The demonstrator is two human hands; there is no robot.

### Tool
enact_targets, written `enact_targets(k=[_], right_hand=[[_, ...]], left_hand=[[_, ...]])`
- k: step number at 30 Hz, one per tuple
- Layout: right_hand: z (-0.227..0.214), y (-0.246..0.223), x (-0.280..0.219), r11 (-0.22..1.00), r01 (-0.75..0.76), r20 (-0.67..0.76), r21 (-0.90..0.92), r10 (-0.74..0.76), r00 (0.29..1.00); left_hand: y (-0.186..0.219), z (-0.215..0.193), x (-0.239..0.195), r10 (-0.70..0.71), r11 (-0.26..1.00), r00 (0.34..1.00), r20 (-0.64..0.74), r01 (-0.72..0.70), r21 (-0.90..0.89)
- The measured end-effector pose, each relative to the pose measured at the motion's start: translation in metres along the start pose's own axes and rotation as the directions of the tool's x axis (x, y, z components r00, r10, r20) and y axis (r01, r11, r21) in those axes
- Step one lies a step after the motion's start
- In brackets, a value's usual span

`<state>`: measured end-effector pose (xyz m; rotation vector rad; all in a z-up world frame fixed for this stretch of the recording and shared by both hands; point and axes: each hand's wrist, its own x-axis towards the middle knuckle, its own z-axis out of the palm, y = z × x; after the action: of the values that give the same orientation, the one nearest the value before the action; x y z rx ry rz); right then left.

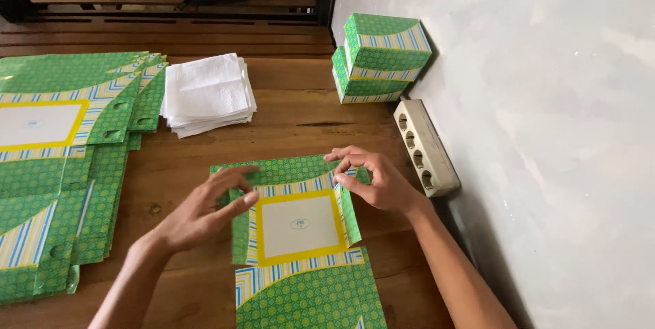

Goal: The person folds a flat cardboard sheet along pre-scored lines to form a small box. They insert a white tissue into the box and then fold the flaps to close it. The process is repeated with another sheet.

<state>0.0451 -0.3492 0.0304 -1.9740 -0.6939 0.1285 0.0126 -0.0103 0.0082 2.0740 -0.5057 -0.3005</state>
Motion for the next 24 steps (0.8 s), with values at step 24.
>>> enact_targets(k=[24], right_hand=[[-0.01,0.008,-0.002,0.896,-0.028,-0.137,-0.443,-0.036,0.99]], left_hand=[[0.064,-0.019,-0.008,-0.383,0.902,0.84,-0.384,0.25,-0.352]])
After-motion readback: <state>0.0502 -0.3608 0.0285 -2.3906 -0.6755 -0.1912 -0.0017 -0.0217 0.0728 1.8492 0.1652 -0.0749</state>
